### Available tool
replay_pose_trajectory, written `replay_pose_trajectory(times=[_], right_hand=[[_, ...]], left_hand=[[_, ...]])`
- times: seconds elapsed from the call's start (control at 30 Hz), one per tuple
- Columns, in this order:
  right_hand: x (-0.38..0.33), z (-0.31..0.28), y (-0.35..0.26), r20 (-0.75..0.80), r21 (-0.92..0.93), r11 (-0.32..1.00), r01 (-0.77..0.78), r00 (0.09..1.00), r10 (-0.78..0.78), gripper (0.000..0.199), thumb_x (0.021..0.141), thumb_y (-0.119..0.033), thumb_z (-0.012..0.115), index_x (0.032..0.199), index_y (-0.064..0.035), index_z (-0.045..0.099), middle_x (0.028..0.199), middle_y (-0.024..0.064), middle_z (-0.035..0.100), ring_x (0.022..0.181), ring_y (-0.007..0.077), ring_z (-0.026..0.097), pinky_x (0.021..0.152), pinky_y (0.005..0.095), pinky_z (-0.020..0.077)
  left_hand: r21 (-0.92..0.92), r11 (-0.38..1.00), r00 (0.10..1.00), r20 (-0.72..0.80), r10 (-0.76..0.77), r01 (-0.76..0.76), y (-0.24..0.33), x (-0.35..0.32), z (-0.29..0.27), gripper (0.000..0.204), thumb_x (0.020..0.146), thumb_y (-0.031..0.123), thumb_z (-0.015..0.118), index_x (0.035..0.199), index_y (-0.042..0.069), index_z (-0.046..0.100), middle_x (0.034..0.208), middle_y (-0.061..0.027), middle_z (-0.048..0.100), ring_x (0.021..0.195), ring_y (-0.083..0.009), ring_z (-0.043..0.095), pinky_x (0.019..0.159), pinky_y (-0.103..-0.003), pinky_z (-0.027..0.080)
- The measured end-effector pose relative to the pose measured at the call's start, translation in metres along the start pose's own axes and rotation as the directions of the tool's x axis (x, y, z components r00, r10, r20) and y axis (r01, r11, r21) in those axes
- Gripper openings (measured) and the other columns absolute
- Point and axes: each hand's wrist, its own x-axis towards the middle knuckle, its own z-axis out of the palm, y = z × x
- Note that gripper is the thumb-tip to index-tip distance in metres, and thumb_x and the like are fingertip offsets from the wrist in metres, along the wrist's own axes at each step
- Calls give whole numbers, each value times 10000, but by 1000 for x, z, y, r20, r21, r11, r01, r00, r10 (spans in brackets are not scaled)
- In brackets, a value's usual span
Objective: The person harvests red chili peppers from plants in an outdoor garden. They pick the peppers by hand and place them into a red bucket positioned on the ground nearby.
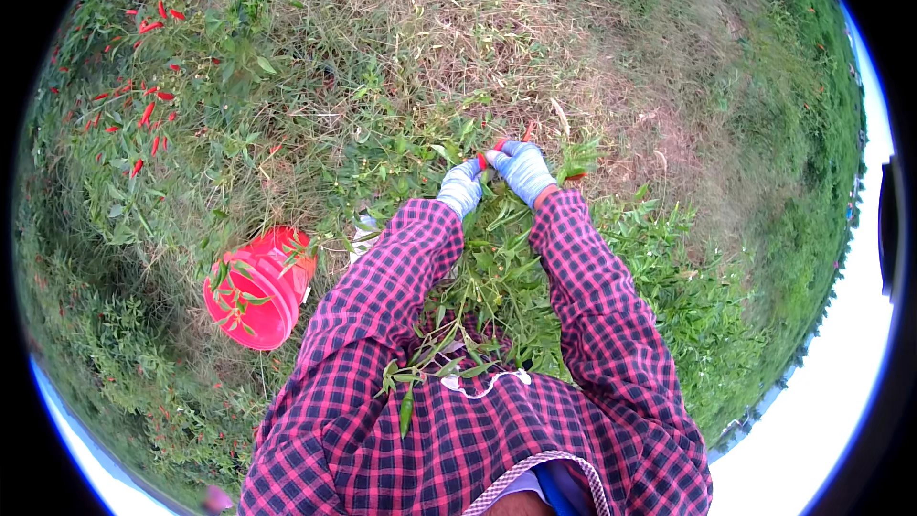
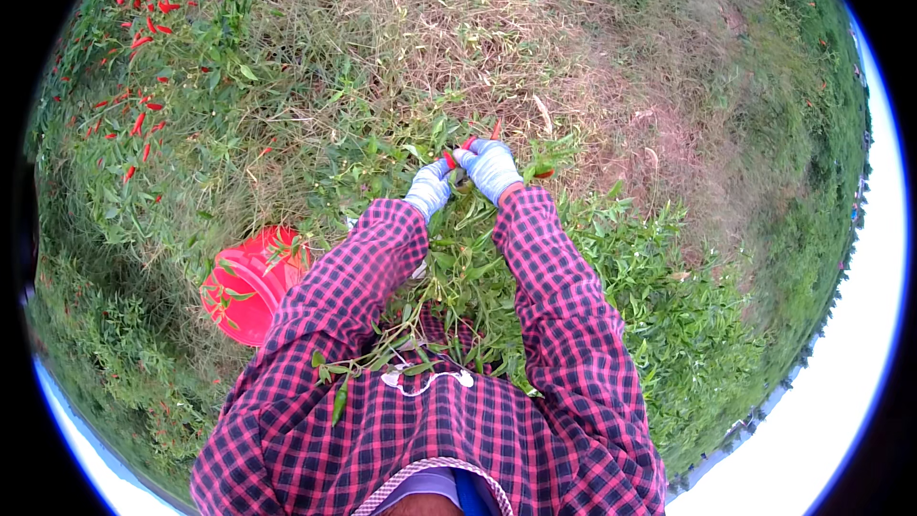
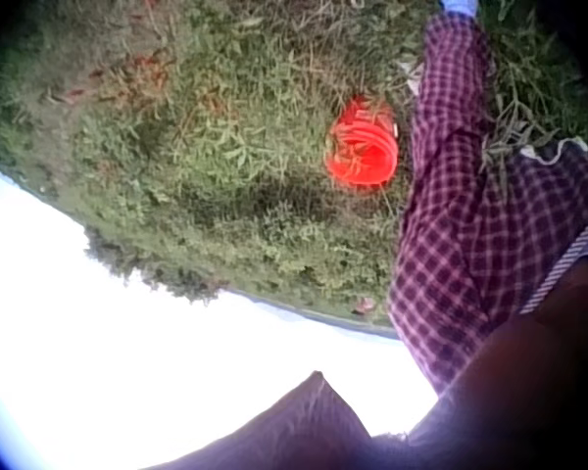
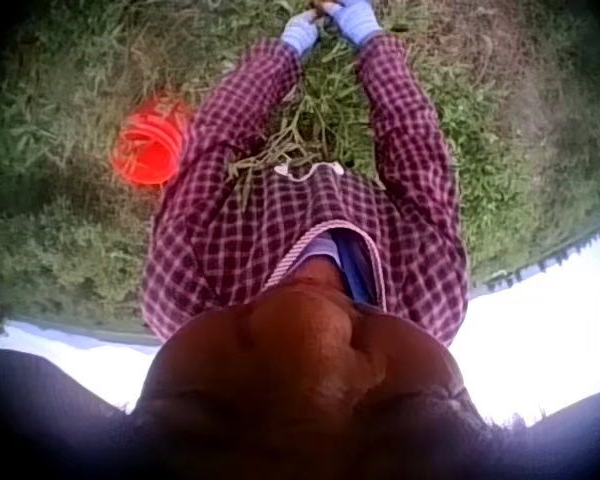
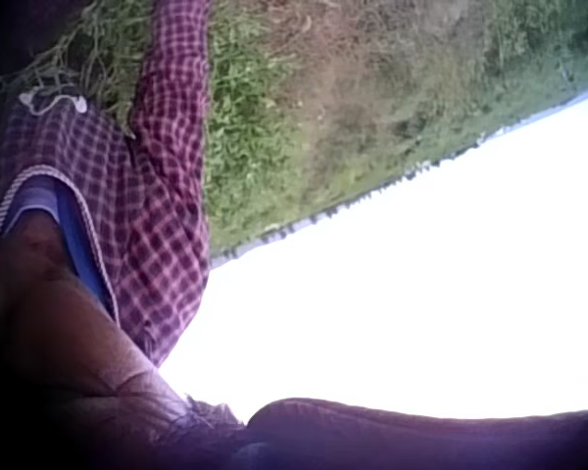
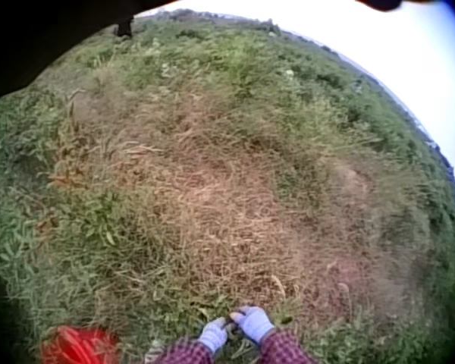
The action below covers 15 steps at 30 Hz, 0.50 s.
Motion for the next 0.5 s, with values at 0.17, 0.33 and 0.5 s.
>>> replay_pose_trajectory(times=[0.17,0.33,0.5], right_hand=[[-7,-29,-13,347,934,70,-351,936,62,174,798,-218,447,749,-55,487,513,4,440,366,86,367,311,219,281],[-7,-17,-18,217,432,897,-93,976,-3,185,739,-146,485,869,-18,513,656,95,553,507,179,509,472,268,414],[-17,6,-36,207,-396,900,183,973,-107,256,699,-231,568,870,-44,536,706,154,568,677,322,541,613,375,420]], left_hand=[[-41,992,993,-6,-119,119,43,-20,-19,218,761,142,555,953,39,560,785,-57,590,682,-122,515,644,-263,410],[97,994,997,-54,-45,51,32,-20,-17,262,755,212,557,966,57,556,763,-83,590,662,-157,527,644,-280,411],[284,954,995,-43,-90,98,35,-28,-14,234,699,118,509,928,91,549,823,-167,567,784,-326,536,678,-362,418]])
